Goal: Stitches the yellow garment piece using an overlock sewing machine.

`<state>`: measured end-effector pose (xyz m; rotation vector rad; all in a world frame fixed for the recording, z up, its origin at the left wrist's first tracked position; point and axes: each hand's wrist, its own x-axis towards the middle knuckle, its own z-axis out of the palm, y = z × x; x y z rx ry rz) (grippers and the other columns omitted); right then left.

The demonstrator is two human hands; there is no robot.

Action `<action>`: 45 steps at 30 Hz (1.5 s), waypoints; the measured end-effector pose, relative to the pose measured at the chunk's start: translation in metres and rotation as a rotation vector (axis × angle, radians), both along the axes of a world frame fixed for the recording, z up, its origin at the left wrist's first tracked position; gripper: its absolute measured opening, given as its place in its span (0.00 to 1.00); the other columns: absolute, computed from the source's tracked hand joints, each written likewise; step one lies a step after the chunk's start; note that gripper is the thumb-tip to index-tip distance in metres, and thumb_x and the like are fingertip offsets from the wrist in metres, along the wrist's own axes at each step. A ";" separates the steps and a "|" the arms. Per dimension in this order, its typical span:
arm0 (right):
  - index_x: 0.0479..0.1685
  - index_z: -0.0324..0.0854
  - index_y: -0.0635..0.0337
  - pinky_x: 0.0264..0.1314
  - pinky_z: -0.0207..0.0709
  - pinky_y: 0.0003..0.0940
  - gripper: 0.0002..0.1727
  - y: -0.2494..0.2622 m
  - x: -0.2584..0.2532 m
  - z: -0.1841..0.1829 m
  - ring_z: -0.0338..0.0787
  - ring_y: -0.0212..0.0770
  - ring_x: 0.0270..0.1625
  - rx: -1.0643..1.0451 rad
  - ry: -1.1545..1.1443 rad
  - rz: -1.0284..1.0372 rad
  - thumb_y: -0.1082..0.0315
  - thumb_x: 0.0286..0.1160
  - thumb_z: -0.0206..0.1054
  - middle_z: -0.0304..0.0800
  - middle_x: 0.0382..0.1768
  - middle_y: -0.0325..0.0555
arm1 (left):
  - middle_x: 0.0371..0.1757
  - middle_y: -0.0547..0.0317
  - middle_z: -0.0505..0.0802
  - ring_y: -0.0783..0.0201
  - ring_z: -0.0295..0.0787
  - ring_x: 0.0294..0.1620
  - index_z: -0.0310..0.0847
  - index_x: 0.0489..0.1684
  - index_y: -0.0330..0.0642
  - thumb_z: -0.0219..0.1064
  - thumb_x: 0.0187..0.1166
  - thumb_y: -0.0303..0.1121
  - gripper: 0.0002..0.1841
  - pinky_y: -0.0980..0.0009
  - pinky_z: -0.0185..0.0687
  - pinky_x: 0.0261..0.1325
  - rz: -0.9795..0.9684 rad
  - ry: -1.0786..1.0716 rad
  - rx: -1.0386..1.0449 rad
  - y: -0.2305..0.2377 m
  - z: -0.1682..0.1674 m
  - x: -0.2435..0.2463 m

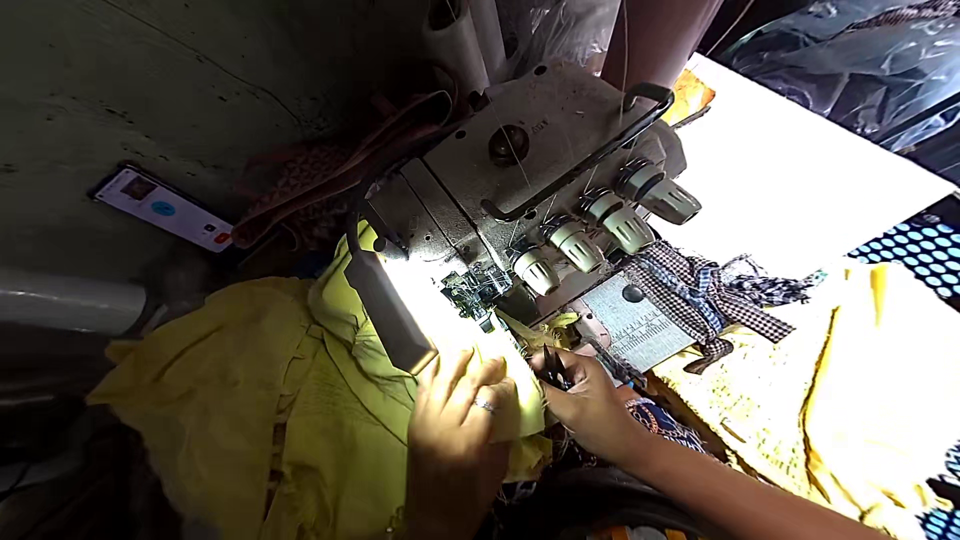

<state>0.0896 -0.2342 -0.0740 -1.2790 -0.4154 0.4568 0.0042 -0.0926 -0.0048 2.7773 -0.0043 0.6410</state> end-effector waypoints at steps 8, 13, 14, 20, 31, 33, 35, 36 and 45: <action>0.33 0.83 0.45 0.29 0.70 0.08 0.11 -0.013 0.015 0.003 0.77 0.09 0.27 -0.012 0.060 0.190 0.52 0.81 0.67 0.81 0.25 0.15 | 0.54 0.55 0.98 0.50 0.92 0.63 0.93 0.36 0.48 0.65 0.75 0.31 0.08 0.57 0.80 0.72 0.124 -0.066 0.096 -0.020 -0.021 -0.004; 0.31 0.88 0.49 0.30 0.76 0.10 0.08 -0.025 0.011 0.013 0.83 0.12 0.27 -0.167 0.067 0.204 0.57 0.69 0.77 0.87 0.25 0.20 | 0.55 0.49 0.94 0.47 0.88 0.64 0.88 0.54 0.43 0.67 0.70 0.29 0.15 0.55 0.76 0.73 0.186 -0.086 0.191 -0.020 -0.034 -0.001; 0.31 0.87 0.49 0.28 0.76 0.10 0.08 -0.028 0.011 0.016 0.82 0.12 0.25 -0.169 0.073 0.193 0.57 0.69 0.76 0.86 0.23 0.19 | 0.54 0.48 0.94 0.47 0.88 0.64 0.89 0.54 0.43 0.67 0.71 0.28 0.15 0.55 0.76 0.74 0.193 -0.100 0.199 -0.019 -0.036 -0.001; 0.31 0.85 0.50 0.24 0.70 0.06 0.13 -0.036 0.009 0.014 0.77 0.09 0.21 -0.173 -0.032 0.200 0.55 0.81 0.67 0.84 0.21 0.19 | 0.55 0.52 0.97 0.49 0.91 0.64 0.94 0.53 0.45 0.59 0.77 0.27 0.16 0.60 0.78 0.74 0.130 -0.089 0.172 -0.010 -0.029 -0.006; 0.17 0.75 0.44 0.22 0.65 0.10 0.14 0.004 0.037 0.017 0.73 0.12 0.18 -0.186 -0.018 0.120 0.64 0.71 0.70 0.75 0.15 0.17 | 0.57 0.56 0.97 0.53 0.93 0.63 0.96 0.53 0.46 0.59 0.72 0.21 0.20 0.65 0.85 0.64 0.129 -0.020 0.091 0.023 -0.013 0.017; 0.14 0.69 0.41 0.22 0.60 0.12 0.19 0.014 0.043 0.014 0.67 0.13 0.18 -0.160 -0.027 0.077 0.64 0.68 0.73 0.69 0.14 0.18 | 0.57 0.56 0.97 0.51 0.92 0.65 0.96 0.52 0.49 0.59 0.69 0.22 0.21 0.59 0.87 0.63 0.150 0.023 0.085 0.036 -0.013 0.022; 0.14 0.67 0.41 0.22 0.62 0.12 0.21 0.020 0.045 0.012 0.68 0.14 0.17 -0.120 -0.019 0.042 0.65 0.67 0.74 0.69 0.14 0.18 | 0.58 0.56 0.97 0.51 0.92 0.64 0.96 0.50 0.47 0.61 0.68 0.26 0.19 0.55 0.86 0.63 0.180 0.070 0.077 0.048 -0.013 0.027; 0.14 0.67 0.41 0.22 0.63 0.12 0.20 0.020 0.045 0.010 0.68 0.14 0.17 -0.106 -0.025 0.025 0.65 0.68 0.75 0.69 0.15 0.18 | 0.56 0.54 0.97 0.51 0.93 0.61 0.96 0.50 0.46 0.62 0.68 0.27 0.18 0.53 0.86 0.60 0.205 0.088 0.062 0.053 -0.012 0.029; 0.18 0.75 0.60 0.24 0.60 0.14 0.31 -0.018 0.018 -0.049 0.67 0.19 0.20 -0.244 -0.497 -0.048 0.41 0.78 0.67 0.71 0.14 0.34 | 0.60 0.43 0.94 0.43 0.88 0.70 0.93 0.44 0.30 0.60 0.70 0.17 0.14 0.48 0.83 0.68 0.334 0.019 0.077 0.073 -0.008 0.029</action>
